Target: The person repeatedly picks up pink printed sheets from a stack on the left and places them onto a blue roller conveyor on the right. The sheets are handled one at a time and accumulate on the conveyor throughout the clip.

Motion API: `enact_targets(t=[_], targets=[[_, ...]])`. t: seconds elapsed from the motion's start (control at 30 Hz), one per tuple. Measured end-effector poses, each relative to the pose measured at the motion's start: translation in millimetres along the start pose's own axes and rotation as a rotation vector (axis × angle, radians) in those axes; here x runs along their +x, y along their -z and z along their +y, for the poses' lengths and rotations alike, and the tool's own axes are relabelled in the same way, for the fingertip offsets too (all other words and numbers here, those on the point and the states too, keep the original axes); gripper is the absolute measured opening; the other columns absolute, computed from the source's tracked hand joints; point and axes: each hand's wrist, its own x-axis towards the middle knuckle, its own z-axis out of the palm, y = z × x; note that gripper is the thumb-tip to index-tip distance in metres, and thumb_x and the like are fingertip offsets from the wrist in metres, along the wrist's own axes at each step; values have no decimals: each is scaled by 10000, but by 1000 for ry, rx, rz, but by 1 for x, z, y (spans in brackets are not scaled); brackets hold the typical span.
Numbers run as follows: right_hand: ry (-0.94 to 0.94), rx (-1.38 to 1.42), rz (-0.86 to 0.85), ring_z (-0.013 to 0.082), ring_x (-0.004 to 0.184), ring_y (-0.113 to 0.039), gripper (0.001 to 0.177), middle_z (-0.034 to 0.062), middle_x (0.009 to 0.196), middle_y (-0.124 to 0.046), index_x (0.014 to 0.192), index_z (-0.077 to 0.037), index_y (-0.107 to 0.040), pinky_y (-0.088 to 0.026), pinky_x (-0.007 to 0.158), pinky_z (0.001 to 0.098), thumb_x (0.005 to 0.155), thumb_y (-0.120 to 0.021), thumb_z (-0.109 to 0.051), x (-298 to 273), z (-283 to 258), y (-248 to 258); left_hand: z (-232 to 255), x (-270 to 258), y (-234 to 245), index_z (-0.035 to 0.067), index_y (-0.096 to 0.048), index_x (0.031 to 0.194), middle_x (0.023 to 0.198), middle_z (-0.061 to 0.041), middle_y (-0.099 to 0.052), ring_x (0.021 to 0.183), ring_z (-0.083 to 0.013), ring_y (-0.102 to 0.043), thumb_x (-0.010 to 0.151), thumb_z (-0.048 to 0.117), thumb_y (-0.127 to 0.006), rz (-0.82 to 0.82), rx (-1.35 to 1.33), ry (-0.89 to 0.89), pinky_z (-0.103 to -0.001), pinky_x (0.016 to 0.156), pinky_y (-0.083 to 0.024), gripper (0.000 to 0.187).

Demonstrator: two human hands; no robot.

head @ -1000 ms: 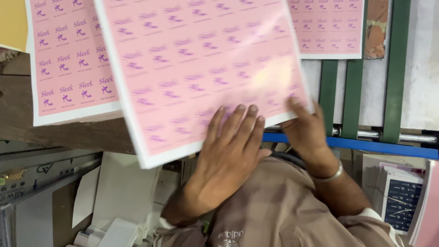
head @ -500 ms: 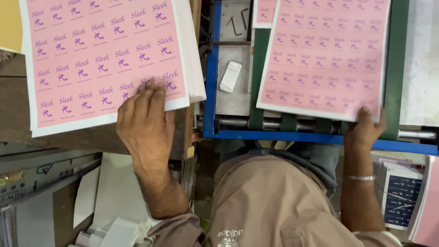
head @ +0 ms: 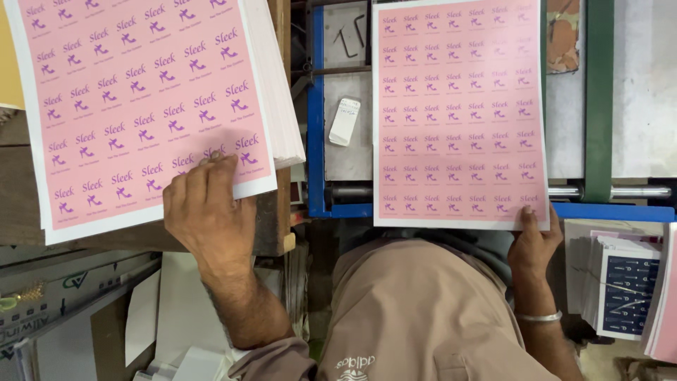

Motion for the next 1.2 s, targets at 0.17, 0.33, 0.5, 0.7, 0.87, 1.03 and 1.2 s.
enact_targets(t=[0.17, 0.33, 0.5, 0.7, 0.87, 1.03, 1.2], targets=[[154, -107, -46, 140, 1098, -608, 383, 118, 1257, -649, 1458, 105, -565, -508, 1001, 260, 1121, -646, -59, 25, -1, -18, 0, 2, 3, 86, -732, 1181, 1106, -39, -705, 1036, -233, -649, 798, 39, -785, 12, -33, 14, -401, 908, -492, 390], [230, -75, -55, 142, 1112, -607, 405, 108, 1243, -651, 1448, 81, -536, -509, 1013, 270, 1097, -640, -93, 63, 18, -35, 2, 4, 3, 82, -723, 1183, 1114, -42, -704, 1030, -234, -641, 776, 40, -793, -2, -49, 30, -397, 905, -490, 415], [-33, 48, 103, 174, 1140, -662, 446, 112, 1268, -630, 1342, 8, -455, -575, 981, 325, 1022, -714, -163, 100, 37, -50, 1, 4, 7, 76, -721, 1196, 1132, -55, -690, 1058, -247, -623, 793, 106, -834, -63, -42, 26, -410, 933, -483, 420], [-196, 51, -152, 267, 981, -684, 500, 231, 1205, -585, 1401, 134, -455, -658, 865, 454, 1128, -655, -234, 108, 19, -39, -21, -4, 10, 80, -693, 1332, 1336, -101, -673, 1258, -293, -585, 898, 257, -834, -113, -133, -10, -416, 1103, -452, 489], [-181, -7, -169, 280, 996, -711, 496, 218, 1243, -603, 1474, 46, -393, -649, 836, 397, 1095, -599, -200, 100, 13, -31, -30, -10, 4, 80, -683, 1382, 1397, -105, -688, 1322, -272, -605, 907, 229, -784, -133, -95, 18, -429, 1149, -476, 508], [-110, 17, -150, 295, 1058, -696, 465, 186, 1304, -585, 1473, 48, -391, -649, 876, 398, 1098, -586, -147, 69, 11, -46, -69, -4, 20, 122, -688, 1402, 1354, -77, -720, 1240, -200, -679, 1030, 180, -645, -83, -396, 52, -370, 1043, -563, 379], [-210, 38, -452, 303, 1125, -688, 471, 199, 1335, -596, 1479, 54, -458, -627, 926, 409, 1088, -591, -173, 36, -36, -104, -39, 12, 17, 80, -663, 1394, 1381, -95, -714, 1251, -214, -701, 1067, 102, -533, 200, -371, -31, -346, 969, -582, 353]])
